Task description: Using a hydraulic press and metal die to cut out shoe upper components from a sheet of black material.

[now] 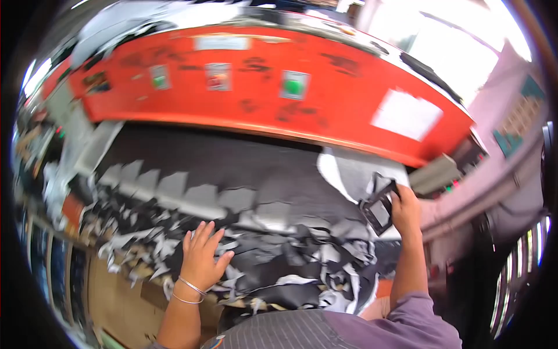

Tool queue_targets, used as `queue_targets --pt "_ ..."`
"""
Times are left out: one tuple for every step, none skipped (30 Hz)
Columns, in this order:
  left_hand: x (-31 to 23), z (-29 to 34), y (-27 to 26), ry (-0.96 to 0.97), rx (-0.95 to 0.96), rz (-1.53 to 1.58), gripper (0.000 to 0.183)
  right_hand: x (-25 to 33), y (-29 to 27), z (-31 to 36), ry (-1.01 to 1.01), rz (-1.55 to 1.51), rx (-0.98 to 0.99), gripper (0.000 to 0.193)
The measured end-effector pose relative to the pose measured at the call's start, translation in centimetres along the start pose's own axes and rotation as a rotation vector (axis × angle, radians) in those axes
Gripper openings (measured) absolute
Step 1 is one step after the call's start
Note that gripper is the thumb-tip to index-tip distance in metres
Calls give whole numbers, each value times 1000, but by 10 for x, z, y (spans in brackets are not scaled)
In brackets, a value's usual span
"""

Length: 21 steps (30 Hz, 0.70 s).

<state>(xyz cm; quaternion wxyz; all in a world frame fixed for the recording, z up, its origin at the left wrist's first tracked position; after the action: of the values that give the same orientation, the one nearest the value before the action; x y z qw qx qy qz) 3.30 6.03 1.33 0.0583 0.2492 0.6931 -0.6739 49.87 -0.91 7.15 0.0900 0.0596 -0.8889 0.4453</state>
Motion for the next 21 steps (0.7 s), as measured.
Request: queue_targets --pt "-13 -10 6 53 2 18 59 6 -6 -2 -27 63 -39 26" --pt "-27 -22 19 129 13 23 60 6 -8 -4 20 59 -36 25" --pt "-50 -27 38 197 50 -4 61 -3 -7 -1 12 64 -62 25" --pt "-71 -32 60 273 134 49 63 -7 -9 0 49 51 -44 25" --pt "-91 -28 83 323 223 -7 64 -8 -5 2 82 28 -26 26" --pt "-109 -16 105 395 348 -101 62 -9 -2 2 67 -19 -30 27" --pt "-110 10 135 475 525 -227 60 -8 11 2 66 -50 15 27" --pt "-112 31 144 492 595 -246 61 -1 23 -1 73 -116 76 27" --pt "-113 45 148 511 666 -262 61 6 35 -5 81 -179 136 27" --pt "-116 47 141 520 675 -267 61 7 49 -7 68 -192 202 26" --pt "-116 55 134 581 816 -250 62 5 67 -11 52 -208 268 26" --pt "-111 63 125 624 955 -236 63 13 84 -20 17 -240 321 25" --pt "-104 61 119 615 959 -245 63 21 99 -30 -20 -268 371 25" --pt "-99 64 112 590 1098 -114 63 25 113 -38 -20 -281 370 25" --pt "-99 67 106 566 1231 24 63 33 128 -45 -96 -274 415 24" --pt "-107 60 89 463 1305 45 56 45 140 -54 -173 -271 460 23" --pt "-107 57 81 453 1306 38 56 50 148 -65 -174 -282 457 23" --pt "-106 41 68 363 1169 197 52 61 159 -75 -206 -254 534 23" --pt "-108 26 56 281 1031 356 48 66 166 -80 -233 -216 616 22" --pt "-109 13 48 160 946 418 40 68 170 -85 -227 -214 618 22" --pt "-110 1 36 131 833 477 39 73 180 -87 -227 -218 682 22"
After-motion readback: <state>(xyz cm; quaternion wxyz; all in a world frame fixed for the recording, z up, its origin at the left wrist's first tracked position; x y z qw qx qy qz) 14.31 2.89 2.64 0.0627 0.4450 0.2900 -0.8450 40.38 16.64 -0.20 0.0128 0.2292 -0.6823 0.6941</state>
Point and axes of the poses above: each hand's wrist, its own z-axis away from the middle knuckle, its own y-axis out of the palm, x = y × z, the point moved 7 cm from there along -z, towards the middle knuckle, and after that the axes turned 15 degrees about -y, right-handed, at the moved point
